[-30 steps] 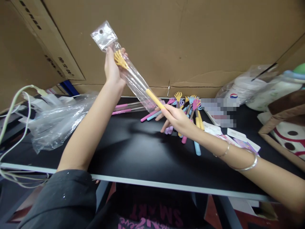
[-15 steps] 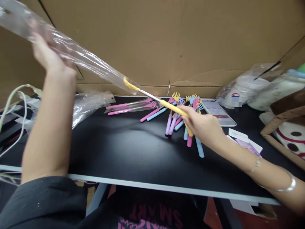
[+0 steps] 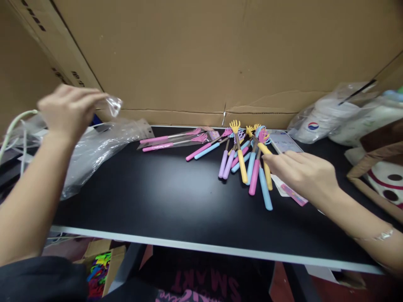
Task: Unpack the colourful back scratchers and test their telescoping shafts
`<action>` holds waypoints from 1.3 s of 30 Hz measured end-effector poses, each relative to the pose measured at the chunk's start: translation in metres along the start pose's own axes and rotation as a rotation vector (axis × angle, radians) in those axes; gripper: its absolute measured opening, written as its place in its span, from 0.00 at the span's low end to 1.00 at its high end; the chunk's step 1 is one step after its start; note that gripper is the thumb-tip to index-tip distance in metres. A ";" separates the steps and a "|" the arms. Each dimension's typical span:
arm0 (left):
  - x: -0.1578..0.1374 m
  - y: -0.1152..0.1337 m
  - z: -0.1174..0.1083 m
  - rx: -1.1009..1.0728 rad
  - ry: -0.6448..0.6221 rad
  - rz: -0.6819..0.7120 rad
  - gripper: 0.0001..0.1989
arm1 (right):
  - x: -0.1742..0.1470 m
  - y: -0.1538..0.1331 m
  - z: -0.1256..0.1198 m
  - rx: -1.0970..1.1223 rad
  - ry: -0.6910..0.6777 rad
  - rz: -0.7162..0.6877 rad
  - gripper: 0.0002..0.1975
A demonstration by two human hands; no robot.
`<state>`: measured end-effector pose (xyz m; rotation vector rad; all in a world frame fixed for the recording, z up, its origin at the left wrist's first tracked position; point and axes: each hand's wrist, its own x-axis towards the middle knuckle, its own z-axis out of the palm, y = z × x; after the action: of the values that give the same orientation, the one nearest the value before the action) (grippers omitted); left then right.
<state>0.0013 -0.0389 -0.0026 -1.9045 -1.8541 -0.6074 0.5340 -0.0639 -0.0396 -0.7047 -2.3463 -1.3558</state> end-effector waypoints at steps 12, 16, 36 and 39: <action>-0.009 0.025 0.063 0.271 -0.495 0.097 0.28 | 0.005 -0.021 0.013 0.362 -0.207 -0.090 0.18; -0.003 0.046 0.064 0.217 -0.354 0.095 0.30 | 0.005 -0.020 0.011 0.407 -0.214 -0.051 0.18; 0.047 0.201 0.076 -0.219 -0.010 0.177 0.17 | 0.015 0.002 -0.008 0.704 0.129 0.275 0.07; 0.033 0.211 0.047 -0.324 0.109 0.205 0.14 | 0.035 0.003 -0.005 0.788 0.133 0.478 0.07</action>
<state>0.2142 0.0085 -0.0205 -2.1809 -1.5413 -0.9673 0.5074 -0.0580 -0.0167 -0.7977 -2.1441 -0.2257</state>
